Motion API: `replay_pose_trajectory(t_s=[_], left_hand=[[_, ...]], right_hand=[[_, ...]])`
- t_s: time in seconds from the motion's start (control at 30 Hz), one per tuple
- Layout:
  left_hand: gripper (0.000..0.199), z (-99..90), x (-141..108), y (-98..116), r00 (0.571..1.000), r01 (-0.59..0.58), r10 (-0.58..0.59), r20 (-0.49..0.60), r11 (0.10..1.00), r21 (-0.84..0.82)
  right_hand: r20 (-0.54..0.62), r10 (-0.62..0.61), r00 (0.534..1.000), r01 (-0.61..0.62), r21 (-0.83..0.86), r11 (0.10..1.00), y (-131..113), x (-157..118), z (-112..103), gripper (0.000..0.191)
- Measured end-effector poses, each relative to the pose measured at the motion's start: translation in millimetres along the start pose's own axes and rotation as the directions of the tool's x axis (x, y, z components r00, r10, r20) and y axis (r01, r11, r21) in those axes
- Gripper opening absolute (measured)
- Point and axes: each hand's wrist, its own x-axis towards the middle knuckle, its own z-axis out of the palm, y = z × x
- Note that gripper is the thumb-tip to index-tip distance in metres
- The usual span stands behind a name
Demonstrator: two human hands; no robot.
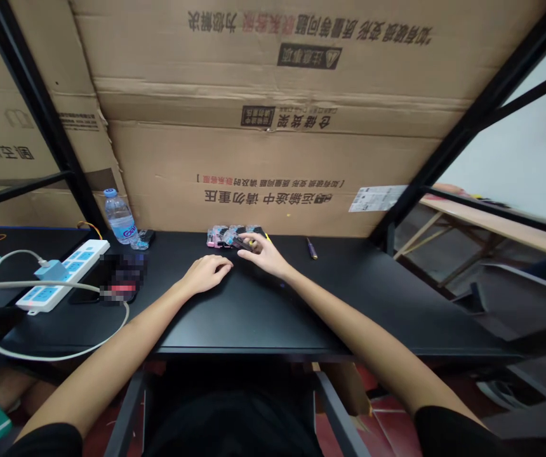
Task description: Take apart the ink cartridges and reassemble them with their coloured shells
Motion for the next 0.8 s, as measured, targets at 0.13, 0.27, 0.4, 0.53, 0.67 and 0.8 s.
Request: replay_pose_trajectory(t_s=[0.13, 0.27, 0.4, 0.53, 0.67, 0.8], left_hand=[[0.032, -2.1, -1, -1, 1.000, 0.009, -0.010, 0.029, 1.000, 0.007], [0.030, -2.3, -1, -2, 0.999, 0.002, -0.003, 0.037, 1.000, 0.002], [0.028, 1.2, -1, -6, 1.000, -0.013, 0.013, 0.026, 1.000, -0.002], [0.037, 7.7, 3, -19, 0.981, 0.042, -0.041, -0.187, 0.999, 0.000], [0.063, 11.9, 12, -36, 0.923, 0.241, -0.239, -0.301, 0.970, -0.034], [0.076, 11.5, 17, -46, 0.937, 0.308, -0.303, -0.172, 0.951, 0.000]], right_hand=[[0.019, -0.126, 0.992, 0.124, -0.364, 0.923, 19, 41, -30, 0.053], [0.053, -0.125, 0.991, 0.135, -0.467, 0.874, 29, 61, -45, 0.048], [-0.080, -0.140, 0.987, 0.085, -0.480, 0.873, 32, 55, -53, 0.053], [-0.252, -0.025, 0.967, -0.073, -0.374, 0.924, 46, 31, -62, 0.054], [-0.219, 0.152, 0.964, -0.205, -0.242, 0.948, 65, 7, -63, 0.057], [-0.131, 0.109, 0.985, -0.141, -0.266, 0.954, 69, 0, -49, 0.061]])
